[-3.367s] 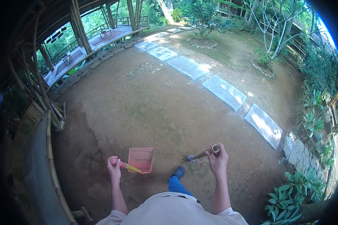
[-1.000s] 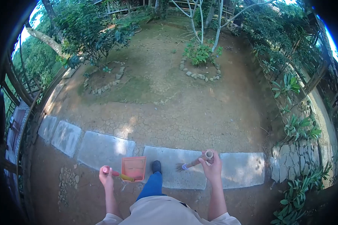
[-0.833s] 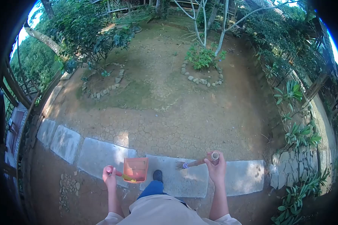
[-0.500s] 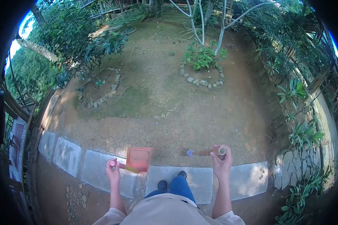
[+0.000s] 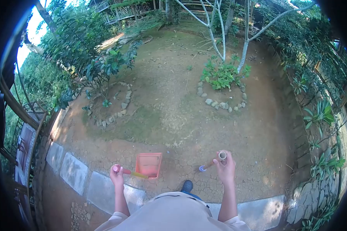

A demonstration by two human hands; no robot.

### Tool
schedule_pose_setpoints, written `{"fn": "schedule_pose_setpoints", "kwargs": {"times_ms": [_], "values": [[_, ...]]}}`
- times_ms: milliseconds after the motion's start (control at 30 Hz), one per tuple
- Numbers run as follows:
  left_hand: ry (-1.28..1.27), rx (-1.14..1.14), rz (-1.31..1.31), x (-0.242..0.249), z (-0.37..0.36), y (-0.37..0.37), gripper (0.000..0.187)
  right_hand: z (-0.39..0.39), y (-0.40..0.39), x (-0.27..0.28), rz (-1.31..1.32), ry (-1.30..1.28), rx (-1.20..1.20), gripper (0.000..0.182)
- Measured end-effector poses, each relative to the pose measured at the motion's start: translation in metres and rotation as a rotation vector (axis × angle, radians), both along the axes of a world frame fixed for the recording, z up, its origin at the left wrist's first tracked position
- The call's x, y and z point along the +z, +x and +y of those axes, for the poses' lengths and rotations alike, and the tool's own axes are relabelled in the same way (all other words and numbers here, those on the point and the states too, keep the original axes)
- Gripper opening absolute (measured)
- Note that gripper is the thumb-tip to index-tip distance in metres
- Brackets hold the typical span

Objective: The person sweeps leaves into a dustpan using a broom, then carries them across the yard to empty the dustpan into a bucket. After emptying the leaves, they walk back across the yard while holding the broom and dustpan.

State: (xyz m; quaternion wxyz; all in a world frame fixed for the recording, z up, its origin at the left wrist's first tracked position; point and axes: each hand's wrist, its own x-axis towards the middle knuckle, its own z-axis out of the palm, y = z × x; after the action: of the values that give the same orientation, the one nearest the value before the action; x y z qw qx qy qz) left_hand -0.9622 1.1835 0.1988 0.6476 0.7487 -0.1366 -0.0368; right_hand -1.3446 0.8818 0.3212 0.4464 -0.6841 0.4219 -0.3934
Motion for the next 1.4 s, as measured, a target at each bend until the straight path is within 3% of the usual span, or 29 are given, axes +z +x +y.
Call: {"fn": "schedule_pose_setpoints", "kwargs": {"times_ms": [133,300,567,667,733,867,1100,1300,1400], "values": [[0.075,0.023,-0.029,-0.013,-0.073,0.03,0.024,-0.08,0.037,-0.006,0.02,0.005,0.063,0.039],[0.135,0.067,-0.055,0.007,-0.178,0.067,0.023,-0.188,0.111,-0.008,-0.015,0.037,0.112,0.039],[0.14,0.063,0.045,-0.046,-0.315,0.206,0.021,-0.343,0.249,-0.019,0.06,0.016,0.115,0.037],[0.148,0.055,0.067,-0.04,-0.376,0.248,0.02,-0.409,0.317,-0.001,0.084,0.011,0.139,0.038],[0.196,0.056,0.047,-0.01,-0.411,0.269,0.02,-0.442,0.359,0.007,0.107,0.013,0.173,0.038],[0.204,0.002,0.022,-0.01,-0.469,0.331,0.021,-0.51,0.436,0.036,0.147,-0.056,0.224,0.038],[0.224,-0.009,0.056,0.025,-0.575,0.401,0.021,-0.604,0.519,0.042,0.21,-0.172,0.27,0.041],[0.274,0.045,0.006,0.025,-0.671,0.455,0.02,-0.7,0.6,0.048,0.32,-0.469,0.284,0.041],[0.259,0.099,-0.002,0.022,-0.729,0.49,0.02,-0.762,0.634,0.041,0.371,-0.288,0.382,0.04]]}}
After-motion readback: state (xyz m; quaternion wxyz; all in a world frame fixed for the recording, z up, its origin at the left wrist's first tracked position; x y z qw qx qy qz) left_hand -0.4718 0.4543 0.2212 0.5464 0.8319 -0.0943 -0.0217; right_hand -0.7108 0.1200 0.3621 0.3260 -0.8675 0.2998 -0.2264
